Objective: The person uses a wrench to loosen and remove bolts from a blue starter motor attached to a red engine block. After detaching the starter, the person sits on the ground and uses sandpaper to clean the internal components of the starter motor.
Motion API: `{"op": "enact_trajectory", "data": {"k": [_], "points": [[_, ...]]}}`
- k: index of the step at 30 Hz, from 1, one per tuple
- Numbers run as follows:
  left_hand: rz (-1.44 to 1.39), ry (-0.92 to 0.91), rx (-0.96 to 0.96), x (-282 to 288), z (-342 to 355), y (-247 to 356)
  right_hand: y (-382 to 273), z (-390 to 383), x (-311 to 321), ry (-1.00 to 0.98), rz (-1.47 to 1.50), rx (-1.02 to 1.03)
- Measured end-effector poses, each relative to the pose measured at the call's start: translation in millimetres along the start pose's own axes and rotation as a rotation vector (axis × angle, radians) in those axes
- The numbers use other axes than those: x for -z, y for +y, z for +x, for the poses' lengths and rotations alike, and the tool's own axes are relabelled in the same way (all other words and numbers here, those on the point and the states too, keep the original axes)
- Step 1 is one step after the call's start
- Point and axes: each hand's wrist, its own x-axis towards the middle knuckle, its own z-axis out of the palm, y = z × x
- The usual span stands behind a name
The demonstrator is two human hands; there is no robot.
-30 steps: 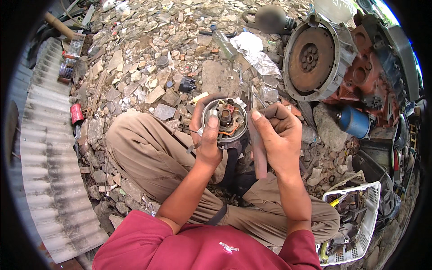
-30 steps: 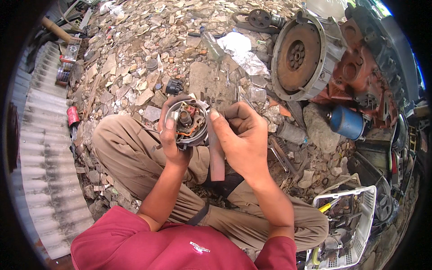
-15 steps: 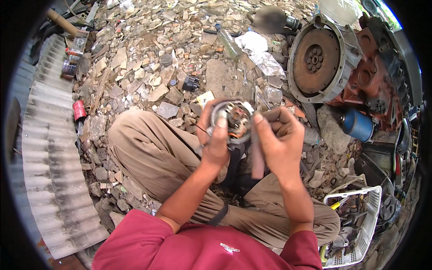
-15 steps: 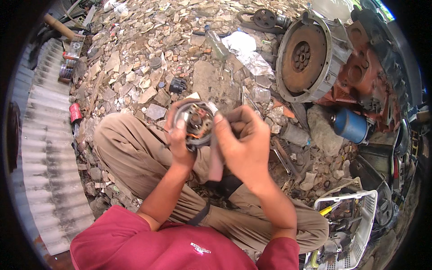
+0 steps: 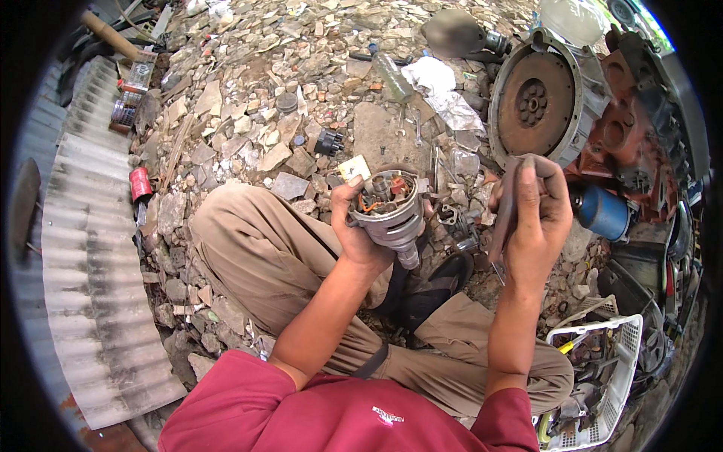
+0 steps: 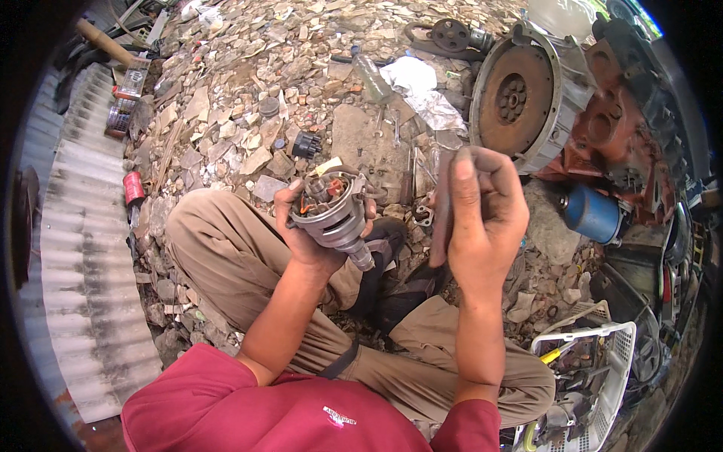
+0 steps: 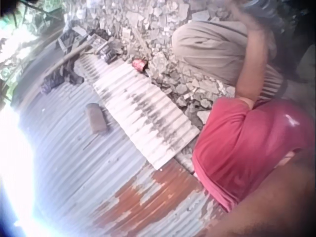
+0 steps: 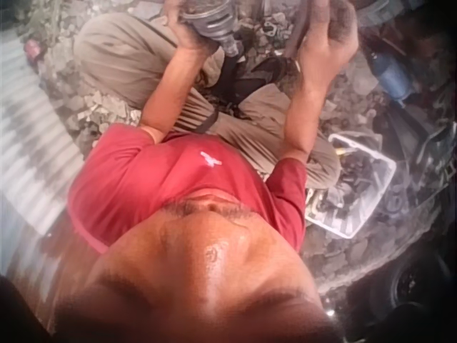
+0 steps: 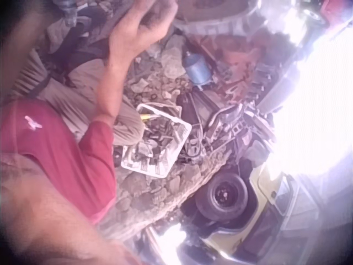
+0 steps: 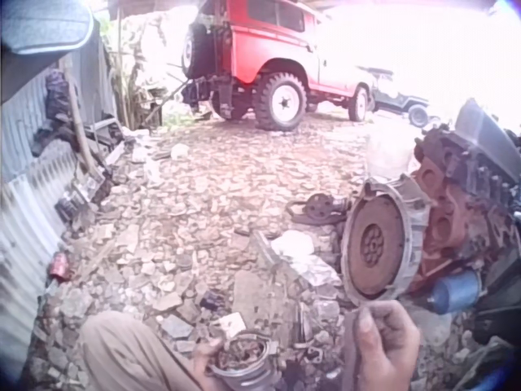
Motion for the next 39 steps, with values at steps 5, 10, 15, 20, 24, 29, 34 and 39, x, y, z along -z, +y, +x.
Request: {"op": "enact_trajectory", "data": {"k": [5, 10, 15, 20, 24, 29, 34, 39], "points": [[0.003, 0.019, 0.054, -6, -4, 3, 3, 4, 5, -0.054, 0.148, -0.022], [0.002, 0.008, 0.086, -7, -4, 1, 5, 2, 7, -0.118, -0.022, -0.039], [-0.035, -0.022, 0.078, -4, -4, -1, 6, 2, 11, -0.167, -0.084, -0.086], [-0.067, -0.409, 0.058, 10, 3, -2, -1, 2, 10, -0.202, -0.097, -0.093], [-0.155, -0.464, 0.067, 10, 1, -5, 6, 3, 13, -0.222, -0.192, -0.014], [-0.073, -0.546, 0.036, 17, 3, -4, -11, 1, 11, -0.249, -0.040, -0.250], [0.215, -0.395, -0.118, 5, -5, 5, -31, -6, 6, -0.127, -0.071, -0.245], [0.607, -0.290, -0.313, -2, -11, 5, -38, -22, 1, -0.112, -0.133, -0.089]]}}
